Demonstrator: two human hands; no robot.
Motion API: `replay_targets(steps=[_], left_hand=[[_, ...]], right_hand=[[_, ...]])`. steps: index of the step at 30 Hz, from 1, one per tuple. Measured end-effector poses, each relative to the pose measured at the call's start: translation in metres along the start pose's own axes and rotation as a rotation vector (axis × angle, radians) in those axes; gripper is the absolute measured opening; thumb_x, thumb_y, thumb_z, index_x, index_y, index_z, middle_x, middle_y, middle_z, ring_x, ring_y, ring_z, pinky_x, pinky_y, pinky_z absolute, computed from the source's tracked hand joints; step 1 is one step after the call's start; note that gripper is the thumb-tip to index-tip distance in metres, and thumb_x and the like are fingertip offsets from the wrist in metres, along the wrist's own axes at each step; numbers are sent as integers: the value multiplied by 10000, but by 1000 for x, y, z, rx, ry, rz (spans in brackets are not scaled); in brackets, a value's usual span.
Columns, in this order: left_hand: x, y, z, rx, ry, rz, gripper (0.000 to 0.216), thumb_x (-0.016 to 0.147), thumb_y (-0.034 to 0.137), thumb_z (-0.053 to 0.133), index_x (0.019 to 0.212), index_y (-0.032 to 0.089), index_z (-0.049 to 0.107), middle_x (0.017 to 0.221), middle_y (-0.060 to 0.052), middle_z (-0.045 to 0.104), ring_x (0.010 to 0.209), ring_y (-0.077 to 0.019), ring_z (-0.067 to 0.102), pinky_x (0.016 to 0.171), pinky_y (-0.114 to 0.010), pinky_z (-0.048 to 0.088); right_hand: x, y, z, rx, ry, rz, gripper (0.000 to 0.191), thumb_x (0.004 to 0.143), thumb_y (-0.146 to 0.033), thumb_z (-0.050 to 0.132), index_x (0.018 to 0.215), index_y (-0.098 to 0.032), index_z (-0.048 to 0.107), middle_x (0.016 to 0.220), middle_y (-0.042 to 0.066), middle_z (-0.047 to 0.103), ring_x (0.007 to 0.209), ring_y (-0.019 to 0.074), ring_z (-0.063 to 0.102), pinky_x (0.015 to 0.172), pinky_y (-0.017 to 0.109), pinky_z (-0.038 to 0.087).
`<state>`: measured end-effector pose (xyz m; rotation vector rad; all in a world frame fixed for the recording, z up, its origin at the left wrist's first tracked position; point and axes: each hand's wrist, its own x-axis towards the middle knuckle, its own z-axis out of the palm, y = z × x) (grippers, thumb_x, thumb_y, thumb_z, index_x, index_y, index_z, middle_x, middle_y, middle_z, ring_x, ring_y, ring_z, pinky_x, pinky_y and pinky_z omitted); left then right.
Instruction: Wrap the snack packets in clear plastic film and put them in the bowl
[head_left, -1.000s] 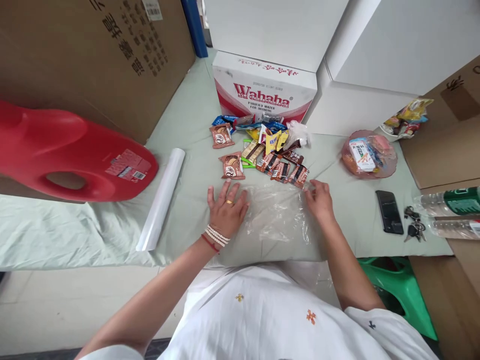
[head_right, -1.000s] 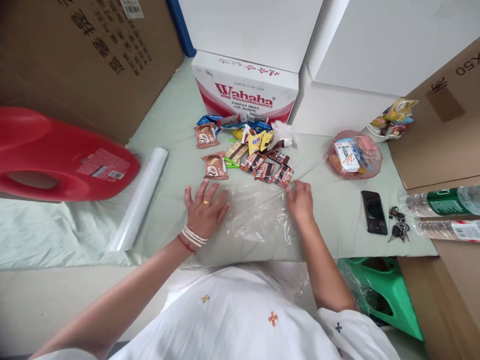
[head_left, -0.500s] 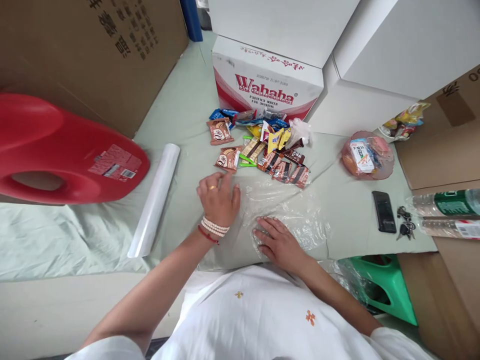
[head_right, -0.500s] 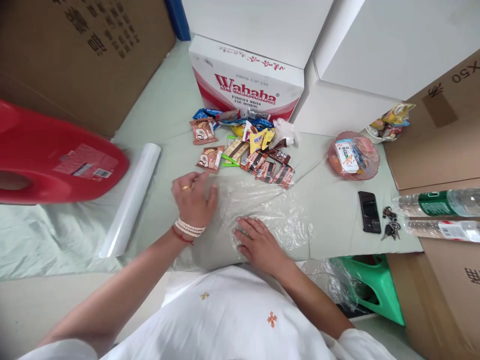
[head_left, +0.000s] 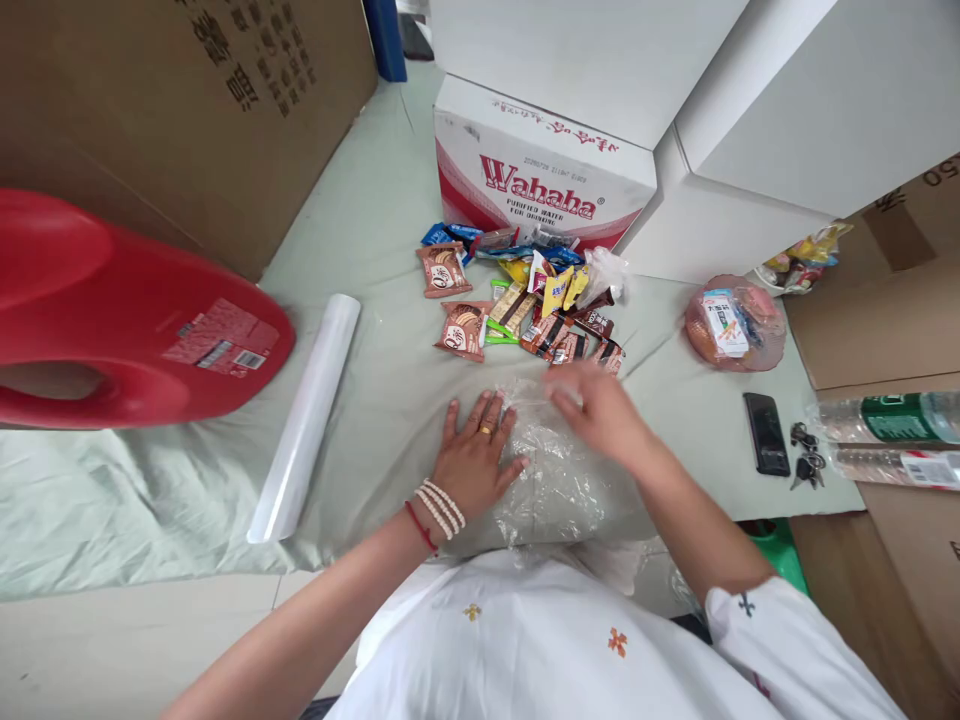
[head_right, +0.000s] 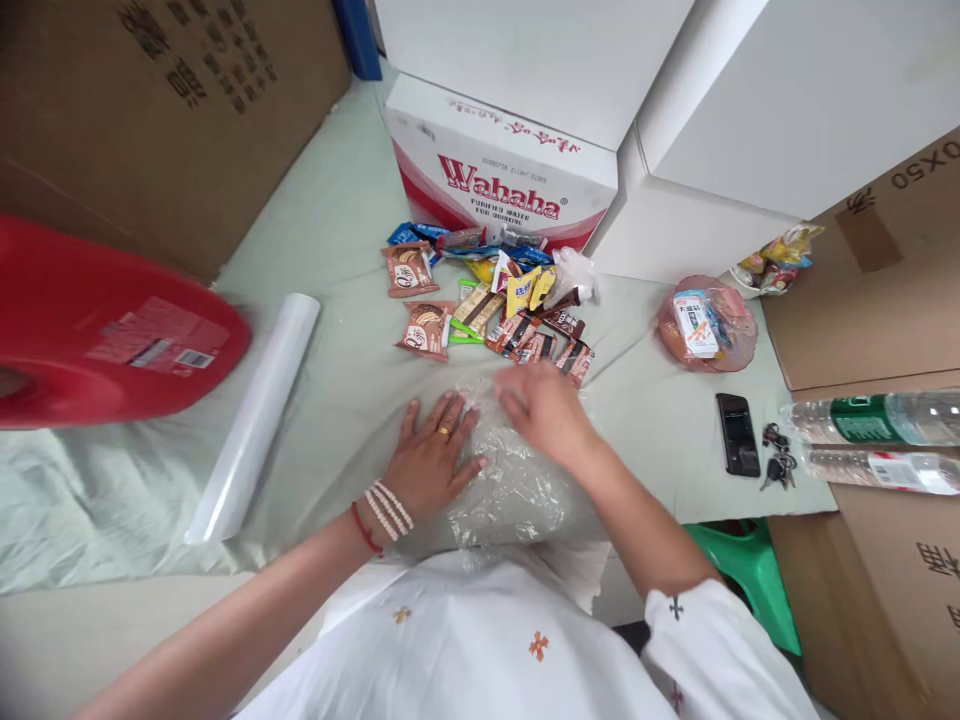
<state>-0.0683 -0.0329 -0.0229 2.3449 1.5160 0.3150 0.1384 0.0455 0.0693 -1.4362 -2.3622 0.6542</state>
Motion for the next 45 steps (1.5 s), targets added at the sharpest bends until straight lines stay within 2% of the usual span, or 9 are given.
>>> replay_targets(steps=[4,9,20,24,29,32,37,41,45], left_hand=[[-3,3,2,24,-27,-4,816,929,648,526,1593,190,402,1689,-175,282,1588,-373,206,1269,-660,-26],[-2,2,6,15,-36,-8,907,896,734,510,1603,182,374,1707,-164,232,1596,-357,182,1271,-656,-36],[-2,-1,7,7,-58,23,999,844,778,547,1607,161,357,1711,-193,200,1600,-376,149,1256,-664,-82],[-1,0,6,47,-92,3,1034,836,794,535,1615,145,334,1717,-189,172,1601,-383,133,1248,-678,-81],[0,0,5,93,-113,3,1062,827,803,534,1627,143,305,1721,-185,157,1600,-388,135,1252,-673,-64],[0,-1,6,108,-118,1,1069,826,810,526,1628,141,301,1718,-189,162,1601,-382,135,1249,-678,-64],[0,-1,7,120,-125,19,1108,804,835,533,1629,134,295,1718,-203,154,1600,-406,110,1241,-692,-64],[-1,-2,9,132,-98,36,1115,815,842,514,1629,116,286,1716,-220,136,1600,-411,107,1231,-710,-62],[0,-5,10,130,-78,50,1075,836,826,505,1631,137,287,1711,-225,159,1598,-396,136,1234,-715,-21]], right_hand=[[119,21,-18,-331,280,65,423,1019,-453,496,1133,-120,731,1204,215,646,1329,406,427,1117,629,351],[202,51,9,-422,277,86,382,1000,-374,517,1012,-51,719,1150,250,634,1323,424,415,1101,705,277],[91,87,-71,-206,511,294,419,1011,-494,454,966,-142,676,951,121,700,944,253,620,944,452,476],[116,60,-42,-364,406,287,520,1004,-577,470,1265,-143,586,1176,189,678,1185,351,534,1018,547,432],[160,34,-21,-458,201,352,391,982,-330,550,1316,-129,577,1260,216,664,1252,404,496,1008,569,438],[135,32,-33,-366,357,307,395,1009,-348,497,1354,-164,557,1283,182,656,1258,389,505,1018,553,442],[14,27,-39,129,546,258,617,1022,-575,433,1534,-246,331,1217,116,673,1074,292,648,918,460,530],[-74,15,3,396,510,328,665,992,-613,497,1529,-245,360,1120,98,700,944,248,679,847,406,555],[-104,17,58,148,414,477,500,1021,-530,461,1390,-208,560,1098,130,695,1001,284,633,908,455,519]])
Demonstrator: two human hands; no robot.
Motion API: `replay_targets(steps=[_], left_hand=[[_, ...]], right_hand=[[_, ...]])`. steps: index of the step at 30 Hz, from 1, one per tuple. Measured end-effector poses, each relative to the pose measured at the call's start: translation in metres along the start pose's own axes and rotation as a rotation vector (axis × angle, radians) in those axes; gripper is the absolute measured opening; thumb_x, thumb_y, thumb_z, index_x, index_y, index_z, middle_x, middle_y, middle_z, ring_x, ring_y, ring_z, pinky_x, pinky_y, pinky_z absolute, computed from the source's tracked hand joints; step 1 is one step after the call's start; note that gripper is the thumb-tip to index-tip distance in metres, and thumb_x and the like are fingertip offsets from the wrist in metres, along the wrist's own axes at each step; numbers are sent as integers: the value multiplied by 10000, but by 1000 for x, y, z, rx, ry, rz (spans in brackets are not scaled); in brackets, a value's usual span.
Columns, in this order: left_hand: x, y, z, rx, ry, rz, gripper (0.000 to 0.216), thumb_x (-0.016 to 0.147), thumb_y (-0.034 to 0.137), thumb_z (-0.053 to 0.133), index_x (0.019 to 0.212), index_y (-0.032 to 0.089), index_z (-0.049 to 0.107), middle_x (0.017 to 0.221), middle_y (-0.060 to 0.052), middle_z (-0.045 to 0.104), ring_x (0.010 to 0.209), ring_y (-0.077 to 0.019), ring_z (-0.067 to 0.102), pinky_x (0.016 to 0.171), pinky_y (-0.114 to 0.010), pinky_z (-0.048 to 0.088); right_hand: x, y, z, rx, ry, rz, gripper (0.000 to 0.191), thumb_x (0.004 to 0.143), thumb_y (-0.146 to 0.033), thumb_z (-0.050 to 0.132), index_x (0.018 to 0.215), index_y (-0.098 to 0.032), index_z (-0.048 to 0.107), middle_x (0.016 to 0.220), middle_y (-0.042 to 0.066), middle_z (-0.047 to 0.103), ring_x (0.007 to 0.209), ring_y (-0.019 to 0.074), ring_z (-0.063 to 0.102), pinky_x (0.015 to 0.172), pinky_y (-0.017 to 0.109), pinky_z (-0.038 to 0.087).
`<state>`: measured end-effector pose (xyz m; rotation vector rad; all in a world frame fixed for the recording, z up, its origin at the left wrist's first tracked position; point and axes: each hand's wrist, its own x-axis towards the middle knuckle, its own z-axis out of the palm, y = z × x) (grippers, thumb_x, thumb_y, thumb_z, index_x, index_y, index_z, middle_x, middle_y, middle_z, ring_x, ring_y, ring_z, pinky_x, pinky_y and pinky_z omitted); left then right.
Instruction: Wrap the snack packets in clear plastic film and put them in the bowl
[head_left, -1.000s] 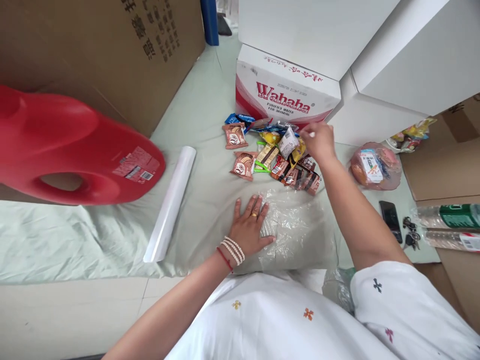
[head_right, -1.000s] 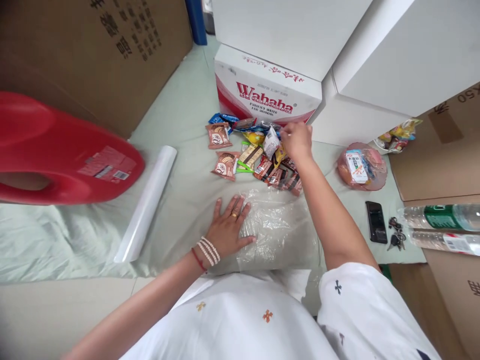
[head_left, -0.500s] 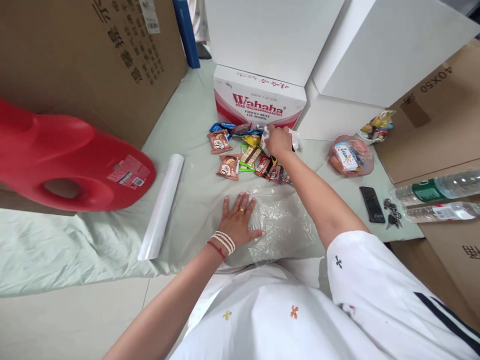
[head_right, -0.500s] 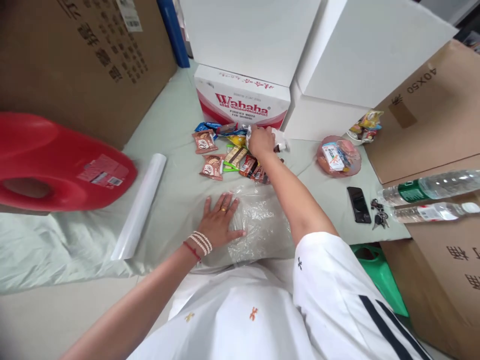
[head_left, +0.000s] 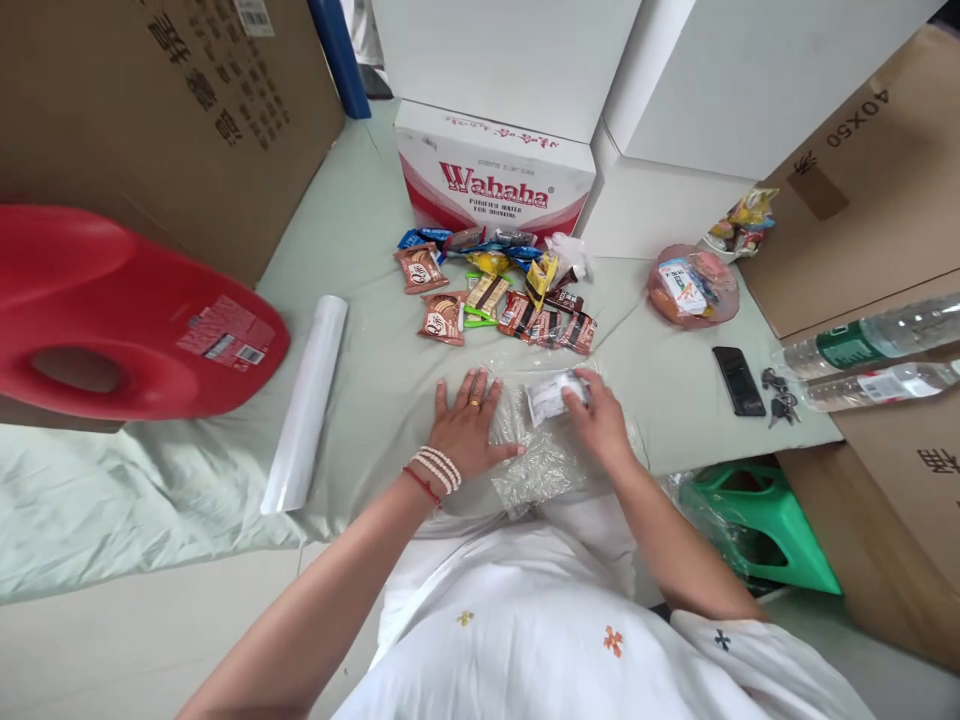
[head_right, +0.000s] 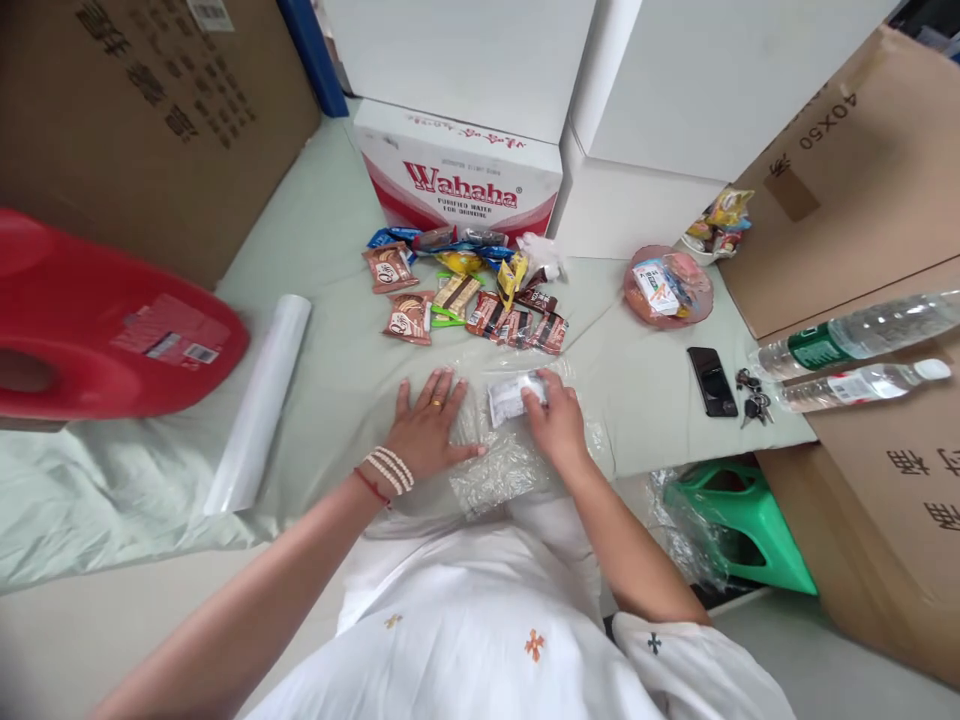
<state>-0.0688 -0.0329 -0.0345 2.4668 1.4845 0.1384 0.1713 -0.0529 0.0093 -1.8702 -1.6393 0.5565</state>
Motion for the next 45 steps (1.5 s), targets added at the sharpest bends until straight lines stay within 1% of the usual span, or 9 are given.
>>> replay_targets(steps=[4,8,14,18,26,32,37,41,45], left_hand=[[-7,-2,-4,4,113,-35,1020,854,752,577,1622,136,309,1700,-261,177,1584,-418,186,1228,-717,86],[-33,2,-7,13,393,94,715,935,536,616,1569,260,432,1681,-178,318,1590,-411,172,1235,-715,4],[-66,5,13,-194,148,630,409,948,451,621,1293,237,659,1526,-142,562,1511,-335,396,1278,-598,153],[-62,2,13,-407,113,485,218,999,226,491,972,235,707,1228,-76,754,1353,-247,589,1233,-509,305],[-13,-12,-33,-680,103,-160,359,950,506,495,845,209,666,748,-8,696,721,-172,632,730,-280,510],[15,-24,-39,-342,492,-487,261,779,381,634,949,184,668,963,-104,652,933,-282,611,923,-453,499],[-16,26,-54,-146,921,-357,218,885,211,530,1023,204,699,1058,-126,657,1090,-308,585,1043,-513,401],[-11,80,-43,-87,421,234,476,925,146,482,1349,292,642,1326,-81,692,1120,-263,618,956,-436,416],[16,95,-19,13,124,246,504,986,149,403,1450,235,580,1525,-71,580,1067,-264,625,837,-430,435]], right_hand=[[-2,16,13,-317,71,-40,433,1030,-448,461,1314,-189,658,1139,189,644,1137,358,531,973,561,455],[-10,29,-19,-133,74,-272,390,1037,-444,490,1311,-199,621,1116,148,643,1093,300,553,1001,513,470],[-46,78,-59,-53,-383,-542,374,969,-430,655,1299,-256,631,1332,137,600,1263,295,538,1053,494,493],[-45,96,-61,-19,-354,-536,208,1040,-303,518,1076,-262,719,1192,110,683,1216,268,583,1026,487,506],[57,47,-79,-124,-521,-593,259,1045,-297,476,1077,-222,722,1036,74,748,963,219,655,882,356,506],[127,0,-59,-526,-363,-481,193,990,-258,568,1062,-206,740,1078,118,699,1040,287,586,814,355,461],[149,-23,-15,-498,-416,-715,489,943,-237,645,1419,-148,574,1317,163,630,1259,308,487,1038,413,402],[165,-24,13,-507,-498,-715,559,847,-206,742,1378,-93,608,1240,180,669,1243,327,508,1068,422,365],[167,-29,-1,-440,-609,-735,143,894,-147,637,979,-139,752,968,92,711,1008,245,594,901,318,411]])
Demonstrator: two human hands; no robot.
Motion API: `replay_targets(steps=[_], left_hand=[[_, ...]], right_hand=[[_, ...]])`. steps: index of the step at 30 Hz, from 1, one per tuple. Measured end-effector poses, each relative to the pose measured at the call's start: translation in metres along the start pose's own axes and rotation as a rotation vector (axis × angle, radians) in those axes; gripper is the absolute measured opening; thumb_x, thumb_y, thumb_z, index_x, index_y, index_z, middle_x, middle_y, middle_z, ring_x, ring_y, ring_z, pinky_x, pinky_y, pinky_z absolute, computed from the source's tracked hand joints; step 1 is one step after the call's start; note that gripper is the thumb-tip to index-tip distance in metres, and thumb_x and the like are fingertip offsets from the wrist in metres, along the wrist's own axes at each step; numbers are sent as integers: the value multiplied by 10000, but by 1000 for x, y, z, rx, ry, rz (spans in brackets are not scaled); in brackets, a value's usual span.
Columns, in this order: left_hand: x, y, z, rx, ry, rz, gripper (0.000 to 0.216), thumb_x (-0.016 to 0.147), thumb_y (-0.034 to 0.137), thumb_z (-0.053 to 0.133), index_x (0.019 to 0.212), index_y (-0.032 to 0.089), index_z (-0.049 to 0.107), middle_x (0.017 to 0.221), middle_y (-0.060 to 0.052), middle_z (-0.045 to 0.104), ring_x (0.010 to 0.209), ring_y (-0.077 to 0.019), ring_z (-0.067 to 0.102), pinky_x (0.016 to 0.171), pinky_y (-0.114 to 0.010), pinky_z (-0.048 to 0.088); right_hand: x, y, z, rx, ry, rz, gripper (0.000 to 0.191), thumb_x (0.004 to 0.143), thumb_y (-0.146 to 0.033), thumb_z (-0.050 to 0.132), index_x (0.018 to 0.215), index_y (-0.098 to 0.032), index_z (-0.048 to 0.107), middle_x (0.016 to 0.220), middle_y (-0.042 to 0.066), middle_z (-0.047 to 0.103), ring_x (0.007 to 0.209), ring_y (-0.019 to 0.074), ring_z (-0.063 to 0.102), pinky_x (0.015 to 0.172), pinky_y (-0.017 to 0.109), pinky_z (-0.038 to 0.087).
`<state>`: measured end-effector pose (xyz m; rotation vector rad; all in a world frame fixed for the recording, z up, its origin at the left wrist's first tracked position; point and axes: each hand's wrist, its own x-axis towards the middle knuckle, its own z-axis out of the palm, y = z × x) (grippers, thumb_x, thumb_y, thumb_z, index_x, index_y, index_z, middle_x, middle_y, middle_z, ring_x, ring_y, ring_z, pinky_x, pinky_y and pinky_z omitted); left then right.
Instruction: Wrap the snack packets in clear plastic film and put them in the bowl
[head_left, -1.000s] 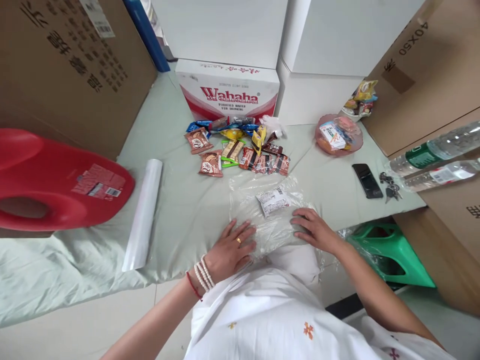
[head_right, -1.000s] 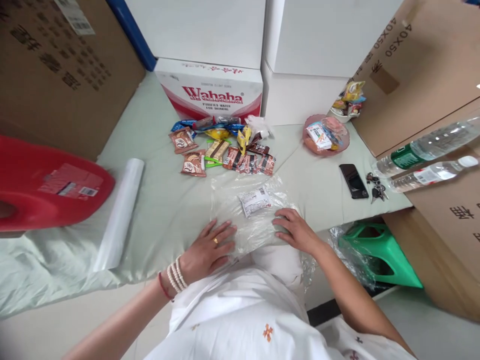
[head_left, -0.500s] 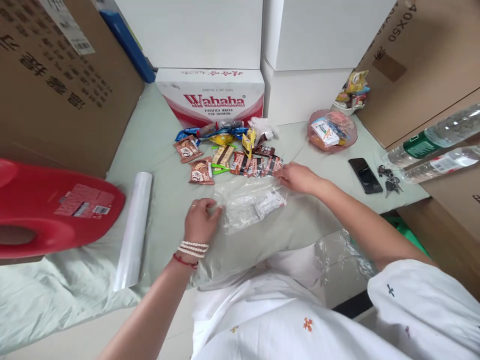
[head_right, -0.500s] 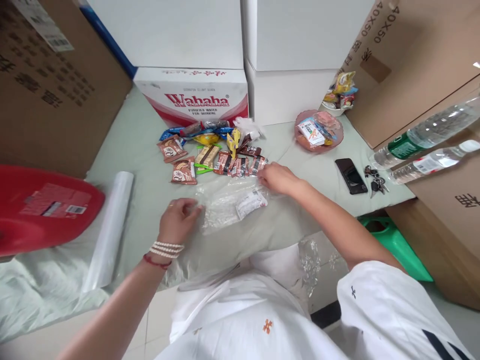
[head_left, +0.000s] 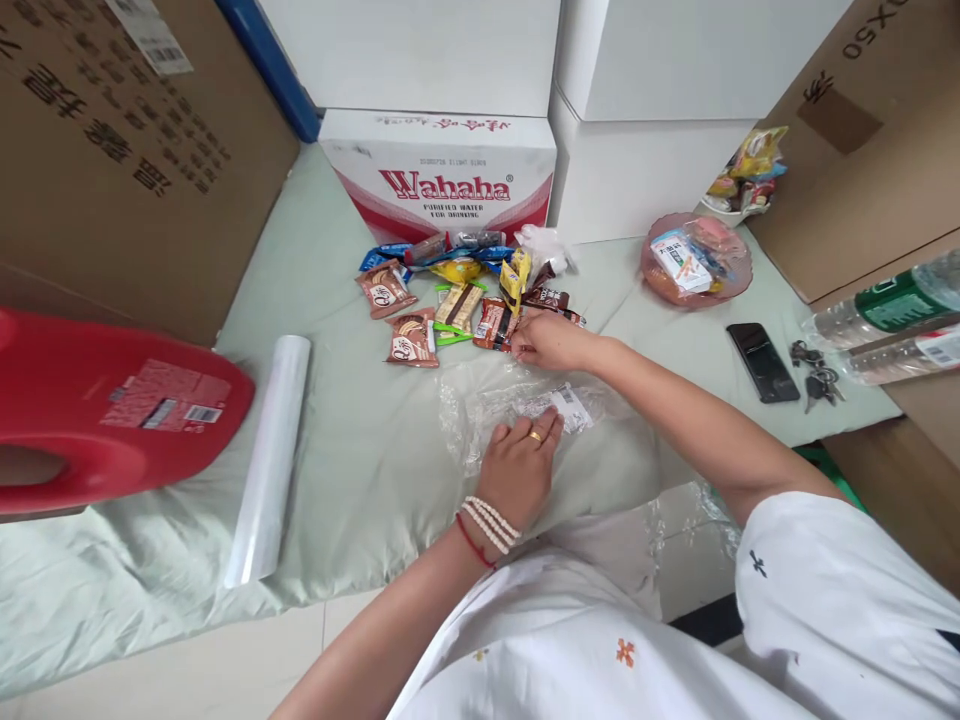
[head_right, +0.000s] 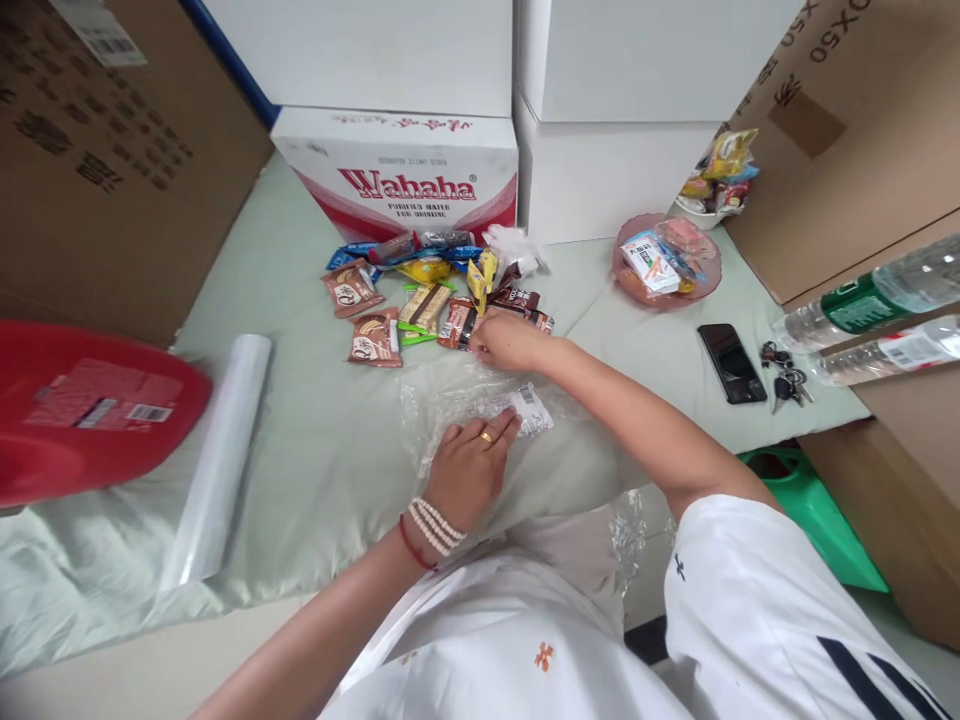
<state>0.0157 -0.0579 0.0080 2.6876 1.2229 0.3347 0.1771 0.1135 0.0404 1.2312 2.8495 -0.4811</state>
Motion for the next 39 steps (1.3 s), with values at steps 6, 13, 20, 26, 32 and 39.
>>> replay_targets(steps=[6,13,20,26,32,39], left_hand=[[1,-11,16,-50,-15,-63,486,994,179,433,1453,238,583,1494,-86,606,1064,-279,646,868,-451,478],[-35,-29,21,-424,80,61,484,920,103,428,1327,195,674,1345,-139,693,1220,-264,646,987,-439,552],[-56,-53,-22,-749,750,-571,324,977,308,398,830,215,672,859,-71,695,770,-206,659,696,-349,543],[-33,-62,-26,-406,108,-638,297,746,413,684,972,221,691,1032,-106,715,1026,-319,650,914,-469,522],[-37,-47,-41,-1173,78,-888,276,684,395,765,792,214,587,612,51,592,505,-120,539,543,-256,454],[30,-29,-12,-1273,205,-792,296,800,331,594,967,147,755,984,-85,777,614,-129,620,582,-275,509]], right_hand=[[-81,-37,-10,-55,32,-68,264,1012,-192,469,1068,-192,727,925,69,645,812,199,544,691,291,346],[-138,-56,50,-18,-65,-99,528,1015,-93,381,1432,-342,588,929,45,590,861,214,511,761,292,402],[-121,-65,53,-75,-58,-142,563,993,-63,424,1485,-302,560,949,74,583,862,224,499,755,307,409],[-117,-66,52,-138,-69,-127,541,965,-62,489,1439,-296,603,962,83,579,896,231,507,747,310,407],[-115,-67,57,-100,-29,-163,518,967,-55,481,1412,-276,625,928,83,571,885,230,504,762,315,422],[-127,-67,69,16,67,-170,495,970,-66,458,1418,-219,604,1138,143,599,1123,278,492,919,392,480]])
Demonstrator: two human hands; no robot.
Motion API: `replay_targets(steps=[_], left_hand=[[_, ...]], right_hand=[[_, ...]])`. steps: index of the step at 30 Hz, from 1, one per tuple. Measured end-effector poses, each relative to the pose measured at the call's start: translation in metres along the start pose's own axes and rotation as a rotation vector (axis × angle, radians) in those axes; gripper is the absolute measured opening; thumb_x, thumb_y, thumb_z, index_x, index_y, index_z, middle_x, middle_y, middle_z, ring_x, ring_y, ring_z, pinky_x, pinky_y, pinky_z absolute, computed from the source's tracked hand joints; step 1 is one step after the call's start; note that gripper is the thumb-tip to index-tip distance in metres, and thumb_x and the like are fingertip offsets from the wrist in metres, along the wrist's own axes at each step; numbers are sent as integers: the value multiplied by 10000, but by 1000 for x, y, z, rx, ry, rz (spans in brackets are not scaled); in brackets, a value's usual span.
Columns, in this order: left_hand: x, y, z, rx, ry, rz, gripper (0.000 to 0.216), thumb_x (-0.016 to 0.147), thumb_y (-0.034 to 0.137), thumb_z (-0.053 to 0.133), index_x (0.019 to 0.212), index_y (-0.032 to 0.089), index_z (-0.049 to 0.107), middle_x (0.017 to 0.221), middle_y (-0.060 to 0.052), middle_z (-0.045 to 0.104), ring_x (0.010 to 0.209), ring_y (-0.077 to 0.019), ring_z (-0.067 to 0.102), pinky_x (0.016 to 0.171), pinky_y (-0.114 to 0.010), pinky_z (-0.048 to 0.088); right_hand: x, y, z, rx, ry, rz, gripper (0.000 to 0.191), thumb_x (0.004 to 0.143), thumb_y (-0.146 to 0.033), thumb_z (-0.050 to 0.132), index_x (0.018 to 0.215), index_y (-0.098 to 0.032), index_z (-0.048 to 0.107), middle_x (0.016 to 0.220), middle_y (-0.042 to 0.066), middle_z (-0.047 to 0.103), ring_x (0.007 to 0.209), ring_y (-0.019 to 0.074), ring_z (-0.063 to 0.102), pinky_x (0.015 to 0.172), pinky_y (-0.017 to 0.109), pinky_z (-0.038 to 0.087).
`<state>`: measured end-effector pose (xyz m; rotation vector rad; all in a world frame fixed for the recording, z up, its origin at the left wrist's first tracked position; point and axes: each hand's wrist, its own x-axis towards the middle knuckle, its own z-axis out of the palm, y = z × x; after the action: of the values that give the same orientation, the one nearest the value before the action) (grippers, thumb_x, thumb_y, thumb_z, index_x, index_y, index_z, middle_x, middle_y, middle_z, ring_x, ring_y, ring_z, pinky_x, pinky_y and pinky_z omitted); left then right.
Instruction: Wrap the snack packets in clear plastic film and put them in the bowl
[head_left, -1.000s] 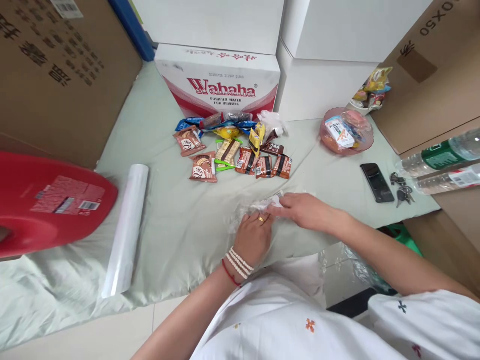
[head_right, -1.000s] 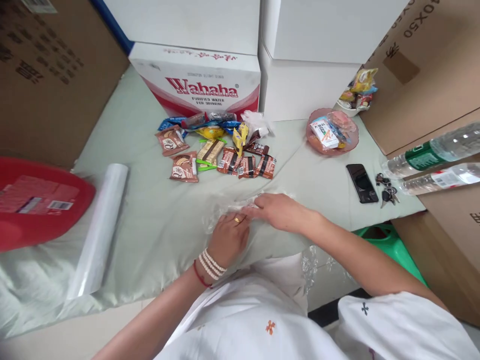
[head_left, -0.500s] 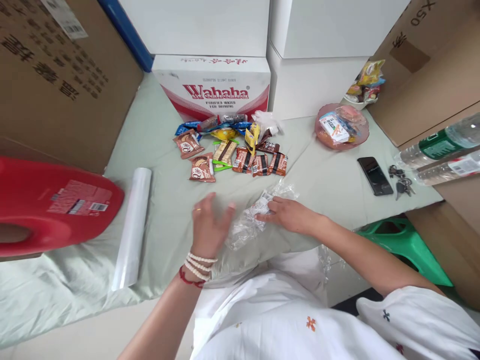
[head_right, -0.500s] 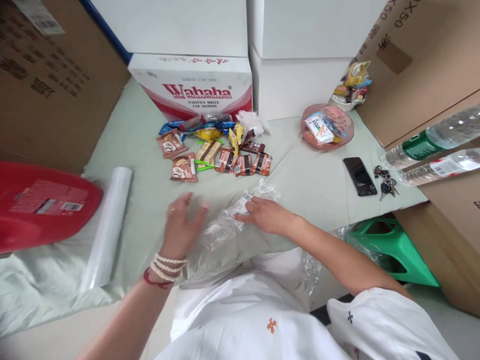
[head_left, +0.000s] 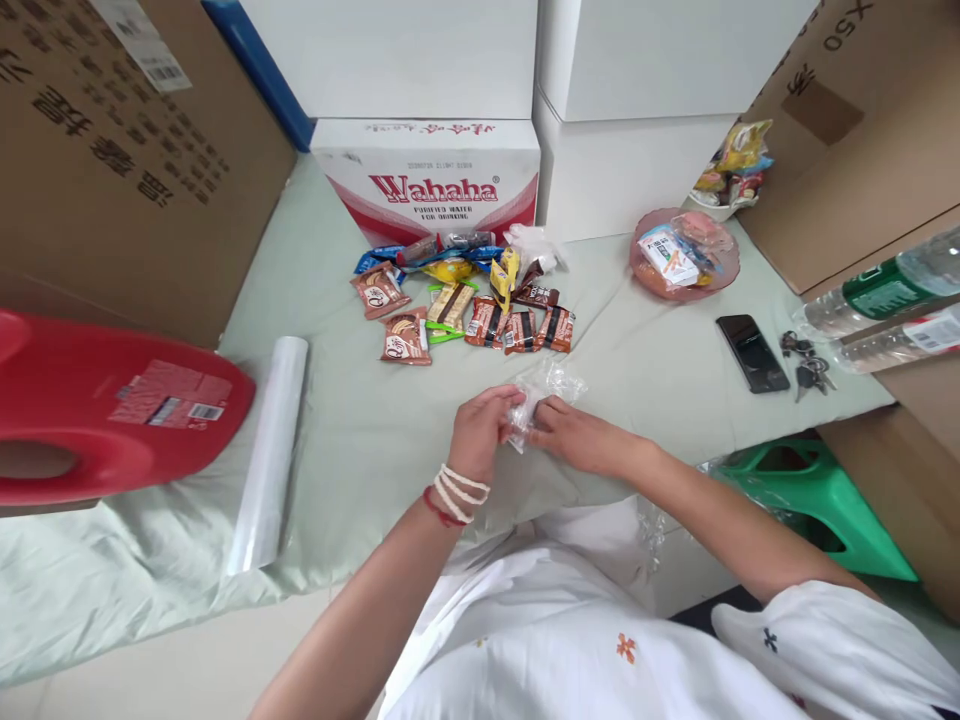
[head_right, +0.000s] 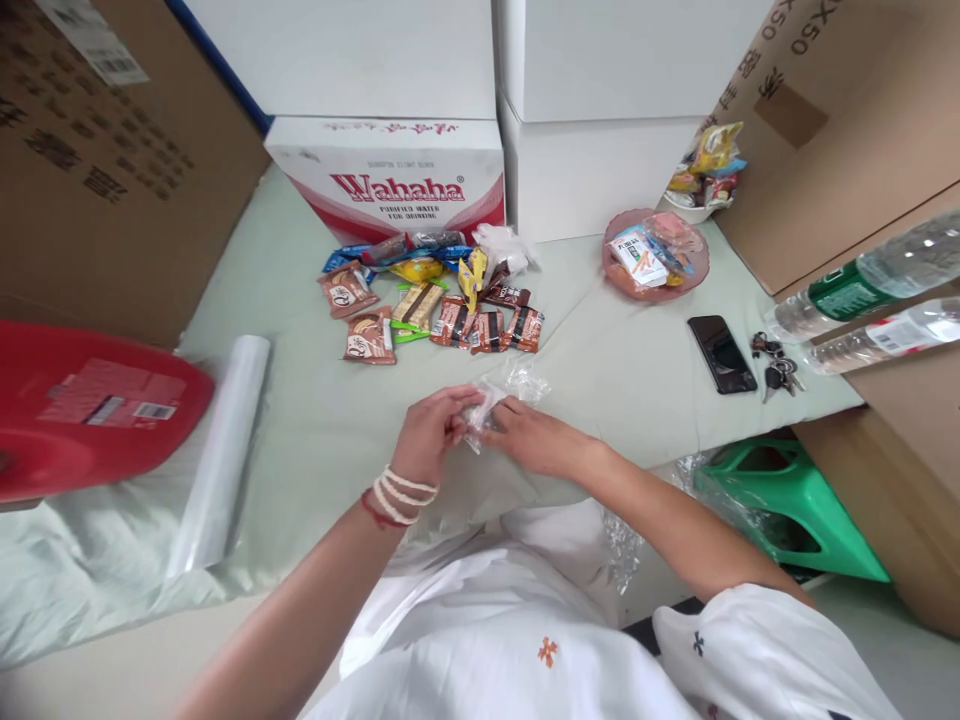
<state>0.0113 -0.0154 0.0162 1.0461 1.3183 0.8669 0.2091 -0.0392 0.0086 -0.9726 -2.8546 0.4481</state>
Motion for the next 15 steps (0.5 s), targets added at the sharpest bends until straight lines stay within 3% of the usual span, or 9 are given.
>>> replay_targets(steps=[2,4,7,9,12,15], left_hand=[[2,-6,9,373,-1,180,323,847,246,510,996,184,790,1122,-72,775,867,-194,715,762,-321,569],[-2,-8,13,744,-29,301,356,873,194,486,1031,230,804,1239,-41,750,1032,-232,721,857,-349,568],[-9,-4,18,1094,-78,333,386,922,193,471,1132,279,784,1343,-18,708,952,-229,745,736,-344,564],[-12,-1,20,1205,-98,338,394,947,202,457,1179,289,763,1369,-25,692,900,-220,749,679,-334,548],[-14,3,20,1290,-121,337,415,971,210,419,1219,286,743,1397,-46,674,862,-225,747,647,-342,532],[-16,6,18,1320,-143,332,437,978,216,407,1282,286,713,1438,-66,647,894,-242,742,646,-355,525]], right_hand=[[-10,7,-4,143,24,-55,504,970,-68,432,1406,-248,611,1202,123,619,1200,266,493,983,409,481],[-17,18,-9,254,140,12,442,1002,-136,420,1361,-274,639,1214,99,642,1200,253,521,1035,433,469],[-14,39,-7,209,446,489,368,1027,-355,487,1328,-231,659,1197,144,632,1189,305,519,1071,513,434],[-2,53,0,155,511,739,444,958,-465,616,1290,-176,676,1230,186,599,1260,359,457,1099,556,397],[18,64,7,249,447,746,299,874,-401,729,1076,-182,730,1268,161,588,1313,351,430,1128,539,366],[33,59,-1,441,497,617,77,888,-267,683,908,-194,698,1098,85,632,1117,250,562,1015,408,444]])
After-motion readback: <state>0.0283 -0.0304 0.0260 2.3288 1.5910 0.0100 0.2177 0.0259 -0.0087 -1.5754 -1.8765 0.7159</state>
